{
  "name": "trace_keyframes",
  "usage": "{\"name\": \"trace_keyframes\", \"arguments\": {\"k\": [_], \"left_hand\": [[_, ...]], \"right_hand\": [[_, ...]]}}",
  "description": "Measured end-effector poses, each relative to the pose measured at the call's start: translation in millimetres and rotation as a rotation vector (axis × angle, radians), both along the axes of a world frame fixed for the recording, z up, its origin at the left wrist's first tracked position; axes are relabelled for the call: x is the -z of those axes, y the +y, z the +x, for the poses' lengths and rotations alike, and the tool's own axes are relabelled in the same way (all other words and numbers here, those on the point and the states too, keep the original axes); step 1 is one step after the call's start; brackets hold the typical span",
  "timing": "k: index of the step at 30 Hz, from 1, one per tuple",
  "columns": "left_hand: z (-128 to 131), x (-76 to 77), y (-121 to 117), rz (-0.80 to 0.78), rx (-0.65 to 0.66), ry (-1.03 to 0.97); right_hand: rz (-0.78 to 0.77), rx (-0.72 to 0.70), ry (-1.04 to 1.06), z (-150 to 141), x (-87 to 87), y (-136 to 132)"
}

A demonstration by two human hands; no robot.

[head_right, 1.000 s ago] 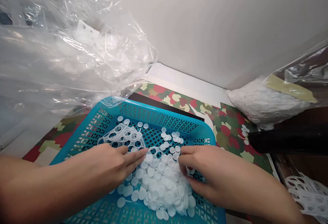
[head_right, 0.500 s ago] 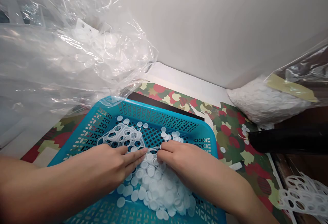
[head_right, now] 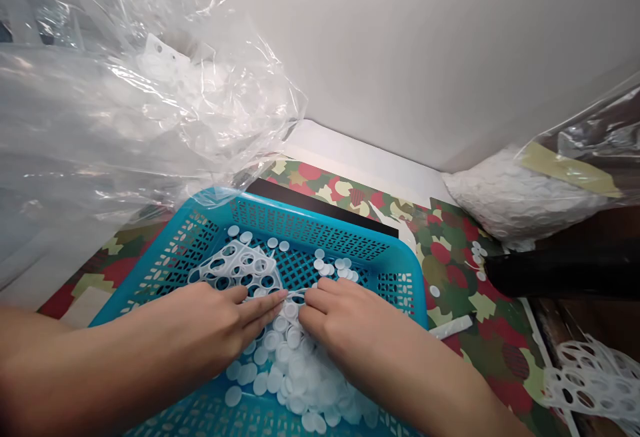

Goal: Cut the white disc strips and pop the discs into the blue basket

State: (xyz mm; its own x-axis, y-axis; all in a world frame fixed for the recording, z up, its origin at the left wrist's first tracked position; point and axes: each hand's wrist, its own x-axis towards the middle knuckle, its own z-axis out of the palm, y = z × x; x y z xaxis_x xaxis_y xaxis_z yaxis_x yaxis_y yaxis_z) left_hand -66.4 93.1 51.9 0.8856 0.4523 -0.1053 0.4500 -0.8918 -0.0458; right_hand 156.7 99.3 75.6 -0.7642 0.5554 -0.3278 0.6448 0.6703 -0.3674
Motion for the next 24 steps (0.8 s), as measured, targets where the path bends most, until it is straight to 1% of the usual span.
{"name": "trace_keyframes", "arguments": {"k": [2,4,9,12,16,19,24], "left_hand": [[0.7,-1.7,0.7,-0.017,0.037,0.02],[1.5,-3.4,1.9,-0.028,0.046,0.036],[3.0,-4.6,3.6,-0.049,0.081,0.043],[2.1,-2.9,1.4,-0.039,0.075,0.039],[-1.3,-0.6,-1.9,-0.046,0.0,0.036],[-3.4,-0.6,-2.8,-0.078,-0.018,0.028],[-2.2,-1.5,-6.1,-0.098,-0.046,-0.003]], "right_hand": [[0.042,-0.01,-0.022,-3.0,1.9,-3.0],[0.063,-0.012,-0.045,-6.2,2.7,-5.1],[0.051,-0.049,-0.038,-7.8,-0.4,-4.2],[0.011,-0.043,-0.011,1.8,-7.4,-1.0],[-0.036,-0.05,-0.006,21.3,-23.8,2.6],[-0.088,-0.055,-0.032,33.0,-34.6,2.6],[-0.195,-0.026,-0.072,45.1,-38.8,-0.2]]}}
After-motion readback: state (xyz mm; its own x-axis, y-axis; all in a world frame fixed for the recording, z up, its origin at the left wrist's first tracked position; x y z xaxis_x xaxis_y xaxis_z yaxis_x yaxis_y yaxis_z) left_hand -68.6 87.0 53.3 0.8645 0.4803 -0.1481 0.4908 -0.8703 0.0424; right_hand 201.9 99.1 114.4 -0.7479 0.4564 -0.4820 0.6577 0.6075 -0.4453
